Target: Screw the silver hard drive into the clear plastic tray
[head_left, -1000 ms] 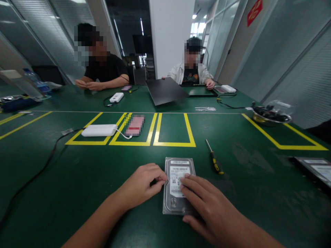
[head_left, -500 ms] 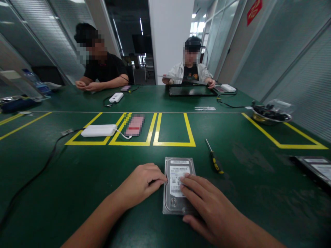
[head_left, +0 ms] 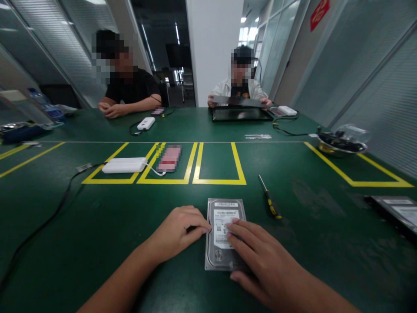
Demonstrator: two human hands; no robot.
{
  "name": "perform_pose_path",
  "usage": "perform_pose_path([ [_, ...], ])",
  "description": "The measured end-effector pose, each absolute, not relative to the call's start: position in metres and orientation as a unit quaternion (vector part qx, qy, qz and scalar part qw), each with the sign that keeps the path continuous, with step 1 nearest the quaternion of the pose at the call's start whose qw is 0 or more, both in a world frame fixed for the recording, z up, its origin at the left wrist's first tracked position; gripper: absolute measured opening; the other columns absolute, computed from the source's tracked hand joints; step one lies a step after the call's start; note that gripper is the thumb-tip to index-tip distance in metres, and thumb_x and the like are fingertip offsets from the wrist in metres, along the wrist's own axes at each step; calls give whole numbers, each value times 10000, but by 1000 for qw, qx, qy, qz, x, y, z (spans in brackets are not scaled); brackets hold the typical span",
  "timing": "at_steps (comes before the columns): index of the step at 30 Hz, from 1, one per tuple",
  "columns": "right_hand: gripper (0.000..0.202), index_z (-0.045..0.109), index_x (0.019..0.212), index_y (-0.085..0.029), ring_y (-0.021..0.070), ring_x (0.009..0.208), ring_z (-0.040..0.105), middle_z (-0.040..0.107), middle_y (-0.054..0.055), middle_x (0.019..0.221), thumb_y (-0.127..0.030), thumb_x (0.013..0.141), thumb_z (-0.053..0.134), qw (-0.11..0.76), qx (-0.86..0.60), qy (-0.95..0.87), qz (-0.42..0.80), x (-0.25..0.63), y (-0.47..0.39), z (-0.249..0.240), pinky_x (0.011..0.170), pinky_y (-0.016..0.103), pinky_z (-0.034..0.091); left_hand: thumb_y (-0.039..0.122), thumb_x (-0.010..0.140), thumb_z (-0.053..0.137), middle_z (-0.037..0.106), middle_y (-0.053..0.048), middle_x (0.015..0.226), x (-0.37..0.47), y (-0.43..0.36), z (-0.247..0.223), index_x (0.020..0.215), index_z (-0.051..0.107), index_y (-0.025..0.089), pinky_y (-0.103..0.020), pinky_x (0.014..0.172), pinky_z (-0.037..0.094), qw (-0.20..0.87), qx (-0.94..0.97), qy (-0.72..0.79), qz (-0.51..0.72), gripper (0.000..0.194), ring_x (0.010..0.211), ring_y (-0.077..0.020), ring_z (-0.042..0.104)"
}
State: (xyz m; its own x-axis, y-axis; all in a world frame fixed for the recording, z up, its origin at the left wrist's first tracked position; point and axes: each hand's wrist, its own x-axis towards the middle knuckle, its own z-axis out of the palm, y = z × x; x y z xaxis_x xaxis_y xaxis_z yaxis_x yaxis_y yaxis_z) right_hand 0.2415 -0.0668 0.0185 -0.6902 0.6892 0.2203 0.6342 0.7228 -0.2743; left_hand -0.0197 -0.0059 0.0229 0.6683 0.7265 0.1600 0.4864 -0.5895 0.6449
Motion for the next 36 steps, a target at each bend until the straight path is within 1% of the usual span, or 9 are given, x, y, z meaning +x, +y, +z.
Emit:
perform_pose_path([
  [6, 519, 535, 1376, -158, 287, 1334, 437, 490, 90, 1445, -344, 895, 600, 157, -360, -915, 91, 241, -66, 21, 1103, 476, 427, 193, 860, 649, 703, -5, 810, -17, -6, 22, 886, 724, 181, -253, 709, 466, 385, 787, 423, 231, 81, 744, -142, 625],
  [10, 535, 530, 1379, -160, 289, 1335, 437, 488, 99, 1446, -344, 885, 616, 152, -361, -915, 96, 241, -66, 21, 1110, 471, 420, 204, 851, 653, 695, 0, 804, -18, -5, 21, 849, 717, 175, -249, 709, 459, 407, 776, 424, 228, 70, 750, -141, 616],
  [17, 530, 530, 1376, -160, 291, 1336, 433, 485, 93, 1448, -337, 884, 612, 149, -362, -915, 97, 241, -67, 20, 1100, 485, 429, 196, 848, 659, 677, -4, 826, -20, -4, 21, 866, 722, 174, -253, 740, 460, 440, 762, 415, 232, 69, 779, -140, 608],
  [21, 524, 542, 1361, -149, 294, 1326, 443, 494, 96, 1439, -337, 878, 620, 148, -362, -916, 89, 240, -67, 21, 1093, 486, 438, 193, 861, 644, 669, -6, 843, -20, -4, 19, 895, 729, 180, -253, 741, 458, 451, 760, 404, 237, 92, 785, -137, 603],
  [27, 510, 548, 1353, -167, 282, 1320, 451, 494, 79, 1441, -332, 876, 621, 150, -364, -914, 94, 241, -67, 22, 1099, 473, 436, 224, 885, 619, 667, -19, 870, -21, -2, 17, 929, 732, 186, -269, 755, 463, 448, 766, 399, 232, 127, 802, -147, 606],
  [32, 534, 533, 1370, -161, 290, 1331, 438, 487, 85, 1447, -330, 873, 627, 145, -365, -915, 95, 242, -66, 20, 1099, 481, 434, 189, 872, 625, 661, -6, 855, -20, -3, 18, 909, 721, 188, -261, 752, 452, 441, 769, 400, 232, 103, 795, -141, 595],
  [36, 516, 540, 1360, -169, 284, 1327, 442, 491, 71, 1445, -340, 880, 620, 147, -367, -913, 98, 241, -66, 21, 1094, 482, 440, 179, 865, 625, 654, 0, 842, -19, -3, 18, 895, 704, 180, -256, 749, 447, 442, 769, 400, 231, 85, 792, -139, 588],
])
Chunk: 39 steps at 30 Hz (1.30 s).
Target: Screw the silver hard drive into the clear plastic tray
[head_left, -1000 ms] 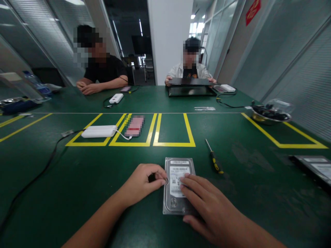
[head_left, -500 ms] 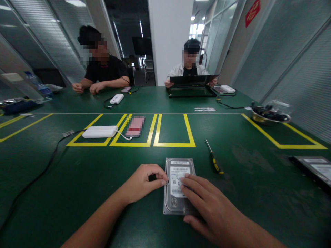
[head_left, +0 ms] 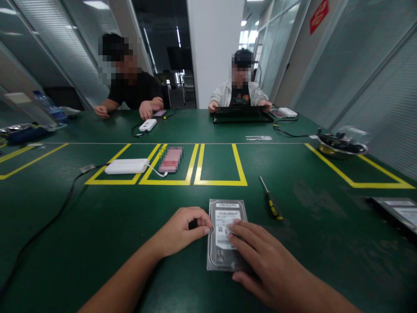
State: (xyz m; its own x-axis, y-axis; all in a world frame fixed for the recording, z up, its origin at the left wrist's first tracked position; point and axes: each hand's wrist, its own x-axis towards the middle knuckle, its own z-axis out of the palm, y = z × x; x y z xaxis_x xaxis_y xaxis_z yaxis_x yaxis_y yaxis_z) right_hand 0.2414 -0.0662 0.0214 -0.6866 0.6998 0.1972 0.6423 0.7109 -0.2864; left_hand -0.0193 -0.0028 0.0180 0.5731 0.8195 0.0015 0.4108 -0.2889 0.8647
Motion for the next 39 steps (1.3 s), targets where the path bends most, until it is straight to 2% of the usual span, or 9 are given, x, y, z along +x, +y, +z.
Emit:
perform_pose_path([
  [24, 482, 578, 1294, -168, 271, 1262, 486, 558, 82, 1357, -315, 842, 660, 177, -366, -906, 120, 240, -65, 22, 1085, 453, 438, 195, 873, 615, 640, 2, 846, -19, -4, 15, 878, 672, 180, -275, 765, 434, 418, 781, 409, 218, 59, 805, -147, 575],
  [39, 516, 546, 1320, -176, 273, 1270, 471, 537, 79, 1378, -319, 841, 669, 177, -366, -905, 122, 242, -66, 20, 1079, 464, 440, 238, 908, 587, 621, 13, 836, -19, -5, 16, 881, 644, 192, -297, 789, 395, 377, 800, 422, 200, 78, 798, -150, 556],
])
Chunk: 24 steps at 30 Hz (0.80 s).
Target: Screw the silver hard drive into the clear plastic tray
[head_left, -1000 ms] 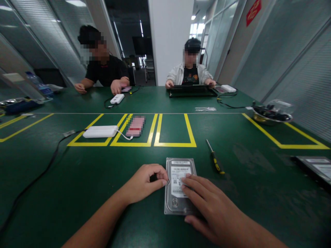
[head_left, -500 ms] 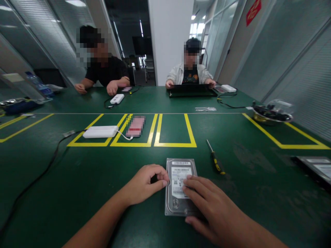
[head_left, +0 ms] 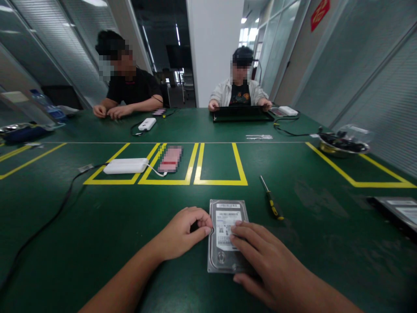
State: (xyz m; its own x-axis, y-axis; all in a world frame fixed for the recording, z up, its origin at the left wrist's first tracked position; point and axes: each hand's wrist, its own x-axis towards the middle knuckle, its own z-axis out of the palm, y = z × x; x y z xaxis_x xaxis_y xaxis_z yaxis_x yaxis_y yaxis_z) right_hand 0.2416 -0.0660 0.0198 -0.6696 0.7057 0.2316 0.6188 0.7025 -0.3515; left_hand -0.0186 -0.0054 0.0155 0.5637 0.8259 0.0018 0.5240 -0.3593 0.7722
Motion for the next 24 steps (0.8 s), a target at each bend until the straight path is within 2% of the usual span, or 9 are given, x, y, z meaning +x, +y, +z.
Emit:
perform_pose_path([
  [12, 508, 560, 1309, -166, 280, 1257, 491, 558, 91, 1356, -327, 841, 675, 180, -363, -907, 116, 241, -65, 22, 1069, 463, 454, 195, 892, 605, 609, 24, 830, -18, -4, 17, 869, 644, 195, -296, 805, 384, 369, 814, 403, 196, 45, 805, -140, 563],
  [24, 526, 535, 1332, -182, 279, 1269, 473, 535, 88, 1378, -344, 850, 671, 169, -352, -914, 106, 243, -65, 22, 1059, 459, 457, 230, 905, 587, 611, 10, 828, -19, -4, 18, 869, 640, 192, -293, 794, 399, 369, 815, 401, 197, 75, 801, -150, 562],
])
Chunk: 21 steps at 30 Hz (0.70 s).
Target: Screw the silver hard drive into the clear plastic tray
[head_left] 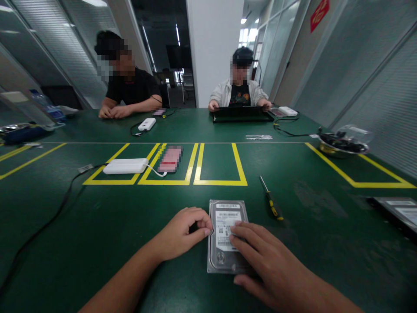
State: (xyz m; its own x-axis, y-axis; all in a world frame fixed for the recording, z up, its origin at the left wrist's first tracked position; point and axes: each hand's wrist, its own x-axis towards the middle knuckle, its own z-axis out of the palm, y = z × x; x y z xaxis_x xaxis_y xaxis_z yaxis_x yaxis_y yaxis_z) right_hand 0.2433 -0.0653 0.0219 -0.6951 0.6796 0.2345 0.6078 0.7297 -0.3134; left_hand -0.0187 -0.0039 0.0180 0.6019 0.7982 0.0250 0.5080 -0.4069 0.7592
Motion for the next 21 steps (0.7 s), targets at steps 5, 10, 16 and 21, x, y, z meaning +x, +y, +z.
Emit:
perform_pose_path([
  [5, 413, 550, 1268, -146, 294, 1190, 493, 572, 135, 1251, -329, 902, 608, 221, -362, -905, 40, 254, -57, 25, 977, 469, 489, 209, 898, 594, 615, 12, 836, -19, -4, 18, 879, 642, 196, -295, 795, 395, 372, 814, 402, 194, 53, 803, -150, 561],
  [10, 251, 599, 1108, -118, 287, 953, 557, 576, 152, 1064, -283, 929, 539, 204, -545, -806, -106, 274, -38, 23, 819, 462, 518, 191, 898, 591, 620, 11, 852, -20, -5, 18, 906, 645, 200, -295, 800, 391, 372, 815, 398, 198, 55, 815, -148, 563],
  [16, 241, 553, 1126, -131, 255, 824, 612, 566, 114, 962, -288, 944, 531, 22, -665, -743, -76, 282, -26, 21, 691, 380, 520, 189, 899, 589, 620, 10, 854, -21, -6, 17, 900, 641, 196, -294, 807, 391, 367, 818, 396, 198, 52, 821, -148, 563],
  [21, 242, 488, 1201, -144, 248, 832, 651, 593, 98, 969, -246, 985, 443, -29, -693, -720, -24, 279, -23, 22, 603, 320, 466, 203, 903, 580, 623, 4, 851, -20, -5, 17, 905, 642, 195, -292, 798, 401, 368, 817, 397, 198, 63, 813, -152, 562],
])
